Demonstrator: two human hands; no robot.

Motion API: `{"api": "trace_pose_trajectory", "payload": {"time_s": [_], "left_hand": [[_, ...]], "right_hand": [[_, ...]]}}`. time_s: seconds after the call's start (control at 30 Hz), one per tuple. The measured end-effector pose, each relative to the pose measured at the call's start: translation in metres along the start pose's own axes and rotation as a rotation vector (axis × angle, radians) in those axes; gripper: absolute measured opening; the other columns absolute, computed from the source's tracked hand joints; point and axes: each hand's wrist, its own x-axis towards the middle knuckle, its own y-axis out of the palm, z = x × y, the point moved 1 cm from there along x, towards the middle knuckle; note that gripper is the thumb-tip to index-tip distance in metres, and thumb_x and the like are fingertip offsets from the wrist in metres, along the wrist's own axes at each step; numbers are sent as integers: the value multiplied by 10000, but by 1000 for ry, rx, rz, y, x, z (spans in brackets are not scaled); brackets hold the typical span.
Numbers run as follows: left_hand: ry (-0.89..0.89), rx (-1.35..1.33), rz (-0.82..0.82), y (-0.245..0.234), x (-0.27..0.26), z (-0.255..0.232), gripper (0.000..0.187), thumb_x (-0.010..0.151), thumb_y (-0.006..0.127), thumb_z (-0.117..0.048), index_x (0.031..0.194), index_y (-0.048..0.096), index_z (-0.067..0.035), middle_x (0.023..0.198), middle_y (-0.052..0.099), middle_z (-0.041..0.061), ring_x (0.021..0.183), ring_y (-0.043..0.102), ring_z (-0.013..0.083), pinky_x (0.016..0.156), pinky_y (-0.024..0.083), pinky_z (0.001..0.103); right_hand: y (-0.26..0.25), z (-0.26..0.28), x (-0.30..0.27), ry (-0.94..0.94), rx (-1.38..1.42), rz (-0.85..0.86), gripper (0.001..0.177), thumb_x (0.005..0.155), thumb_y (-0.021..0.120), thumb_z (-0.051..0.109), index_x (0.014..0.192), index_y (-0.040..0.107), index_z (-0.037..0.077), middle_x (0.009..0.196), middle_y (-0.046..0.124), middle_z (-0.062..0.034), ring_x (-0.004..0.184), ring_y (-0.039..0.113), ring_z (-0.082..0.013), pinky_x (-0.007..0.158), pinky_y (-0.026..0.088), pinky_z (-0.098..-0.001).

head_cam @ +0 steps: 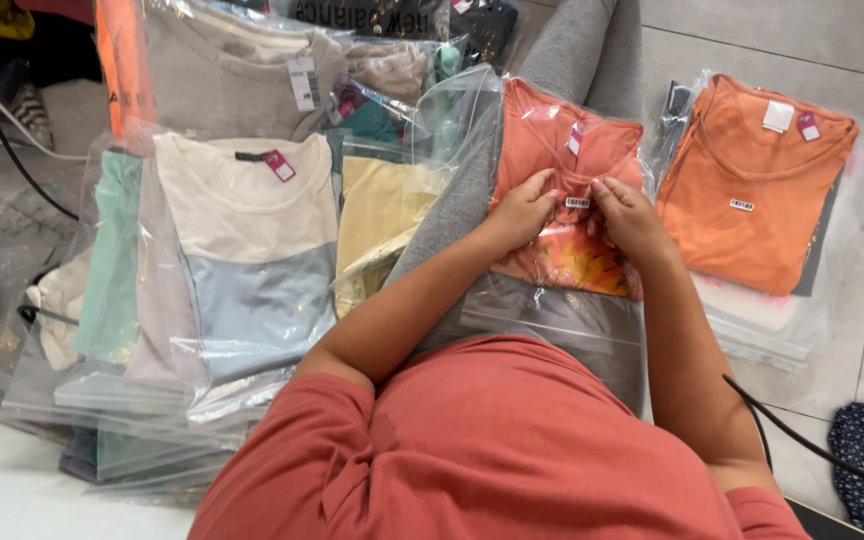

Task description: Manually attaching price tags or labels to folded shirts that are already inside plastic packaging.

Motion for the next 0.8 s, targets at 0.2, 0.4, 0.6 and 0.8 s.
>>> {"api": "trace_pose_trajectory", "payload": {"time_s": [0.2,0.4,0.6,0.8], "left_hand": [[-12,-331,40,-1,1,4,552,1048,470,-161,1553,326,5,552,508,71,325,498,180,256,428,307],[20,-346,48,-3,-5,-6,533,1062,456,-171,1541,320,19,565,515,66,334,511,168,262,413,288],[41,-356,55,1,2,6,538,1061,462,-167,1544,318,20,540,516,77,311,515,196,248,404,295],[98,-42,36,-5,-14,-13,521,1057,506,-233,1517,429,0,597,617,37,509,615,189,430,455,339]], "right_hand": [[-6,-22,6,-47,-65,-82,378,1205,442,304,955,639,100,726,604,-110,427,525,-137,321,368,-232],[8,-9,-4,-35,-629,-196,299,1166,525,412,1037,722,228,785,704,-40,901,721,-286,763,559,-450],[15,10,-12,-36,-703,-177,265,1140,495,330,1146,711,177,940,731,-182,1060,674,-425,869,526,-585],[28,24,-18,-9,-784,-185,261,1119,512,330,1204,684,153,1004,722,-227,1090,661,-460,901,514,-616]]}}
